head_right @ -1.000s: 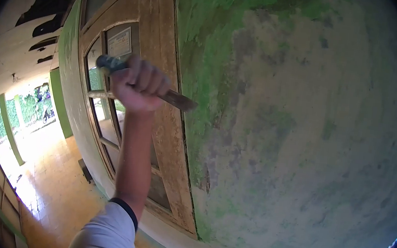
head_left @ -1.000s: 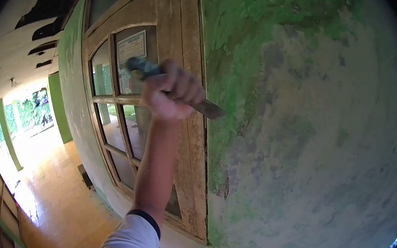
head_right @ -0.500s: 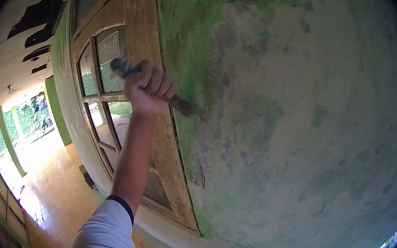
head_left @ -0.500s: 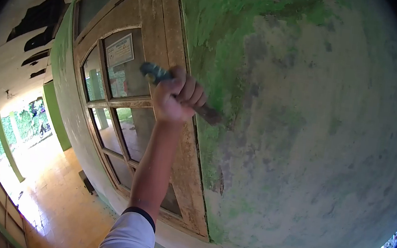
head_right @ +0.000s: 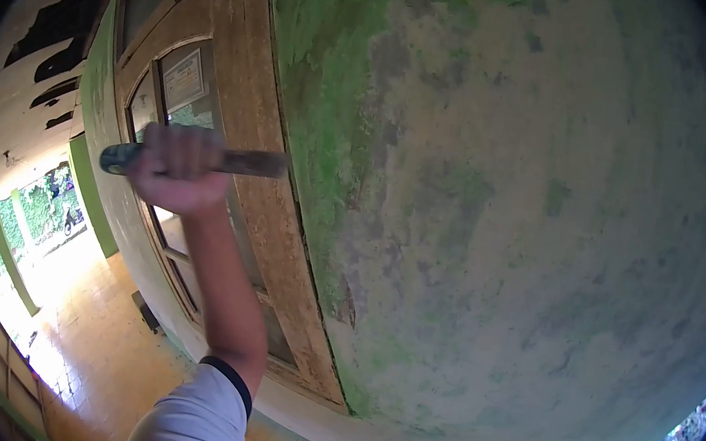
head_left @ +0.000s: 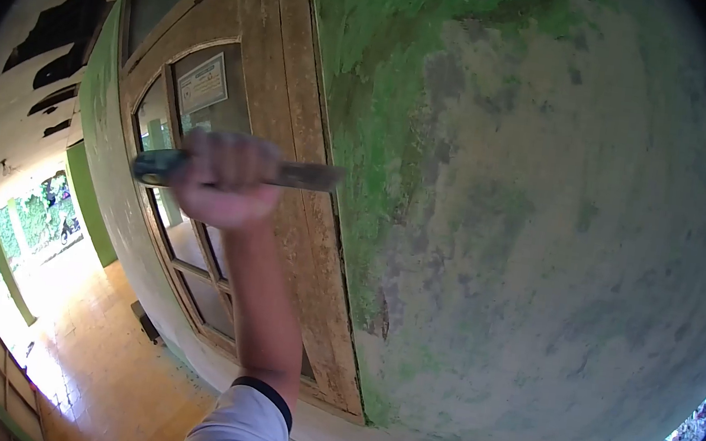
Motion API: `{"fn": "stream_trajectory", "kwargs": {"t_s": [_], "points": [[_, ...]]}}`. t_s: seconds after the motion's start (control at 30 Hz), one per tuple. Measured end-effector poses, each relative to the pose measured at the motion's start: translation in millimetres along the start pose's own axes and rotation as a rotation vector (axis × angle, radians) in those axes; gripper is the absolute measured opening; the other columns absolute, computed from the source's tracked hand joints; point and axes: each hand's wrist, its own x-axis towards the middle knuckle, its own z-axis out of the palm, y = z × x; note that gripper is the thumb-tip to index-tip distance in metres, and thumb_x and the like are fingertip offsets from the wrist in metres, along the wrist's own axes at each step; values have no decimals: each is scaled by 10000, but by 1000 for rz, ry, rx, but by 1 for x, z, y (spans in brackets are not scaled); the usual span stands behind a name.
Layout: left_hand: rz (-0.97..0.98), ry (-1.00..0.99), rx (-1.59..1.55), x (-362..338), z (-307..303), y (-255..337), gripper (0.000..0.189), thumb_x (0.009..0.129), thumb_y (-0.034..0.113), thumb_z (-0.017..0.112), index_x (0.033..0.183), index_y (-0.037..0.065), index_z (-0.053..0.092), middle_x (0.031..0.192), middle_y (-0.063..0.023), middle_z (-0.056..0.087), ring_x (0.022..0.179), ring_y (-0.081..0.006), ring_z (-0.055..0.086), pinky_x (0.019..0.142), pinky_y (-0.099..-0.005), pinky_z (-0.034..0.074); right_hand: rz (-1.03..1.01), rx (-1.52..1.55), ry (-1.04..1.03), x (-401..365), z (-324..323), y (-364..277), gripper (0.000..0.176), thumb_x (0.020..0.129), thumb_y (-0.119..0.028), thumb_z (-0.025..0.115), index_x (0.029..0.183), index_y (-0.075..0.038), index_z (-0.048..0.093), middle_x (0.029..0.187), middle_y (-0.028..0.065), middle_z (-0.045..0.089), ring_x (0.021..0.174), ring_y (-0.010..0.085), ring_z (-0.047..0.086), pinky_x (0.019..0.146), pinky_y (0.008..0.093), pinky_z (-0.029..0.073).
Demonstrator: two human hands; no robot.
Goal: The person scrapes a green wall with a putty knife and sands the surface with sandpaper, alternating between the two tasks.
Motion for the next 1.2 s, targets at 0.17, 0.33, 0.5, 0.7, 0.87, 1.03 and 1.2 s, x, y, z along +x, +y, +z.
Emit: {"fn": "stream_trajectory", "kwargs": {"t_s": [0.17,0.33,0.5,0.7,0.87,1.03,1.2], "points": [[-36,65,-30,13,-11,38,343,825,271,416,511,196,304,413,39,262,351,-104,217,371,-271,185,31,-130,23,-7,-2,9,243,893,-221,563,744,-61,454,621,6,380,590,118,348,489,287,289],[-213,154,-147,-6,-8,-3,300,806,265,444,557,182,298,424,38,237,373,-95,203,381,-269,190,-44,-65,3,-7,5,1,238,892,-206,566,732,-68,458,614,-9,382,578,111,338,487,288,281],[-33,126,-260,3,-6,20,292,824,224,417,574,170,276,433,44,221,381,-71,194,390,-260,182,-36,-36,-13,-6,13,-12,234,895,-207,564,724,-75,474,616,-24,386,567,91,327,483,281,268],[90,-63,-379,-3,-14,41,261,802,187,413,574,162,290,427,47,223,376,-73,189,396,-253,183,31,4,7,-14,15,5,212,894,-203,575,750,-65,503,632,-12,421,596,80,352,503,257,285],[-169,100,-127,-15,-5,6,245,789,203,430,570,153,331,426,30,246,380,-96,206,412,-271,189,-15,-33,10,-20,11,13,220,885,-223,581,770,-55,498,638,4,424,606,107,365,514,269,298],[-84,145,-121,-13,-13,17,290,810,234,448,559,152,329,431,28,264,377,-118,216,409,-279,192,48,-103,13,-28,17,-7,220,879,-232,570,784,-52,485,657,27,417,624,127,372,520,292,314],[14,109,-335,-6,-45,13,258,803,232,452,591,140,337,439,26,270,385,-107,229,397,-304,198,26,-126,16,-26,49,-46,215,877,-217,567,788,-40,482,649,44,433,622,129,396,530,303,349]]}}
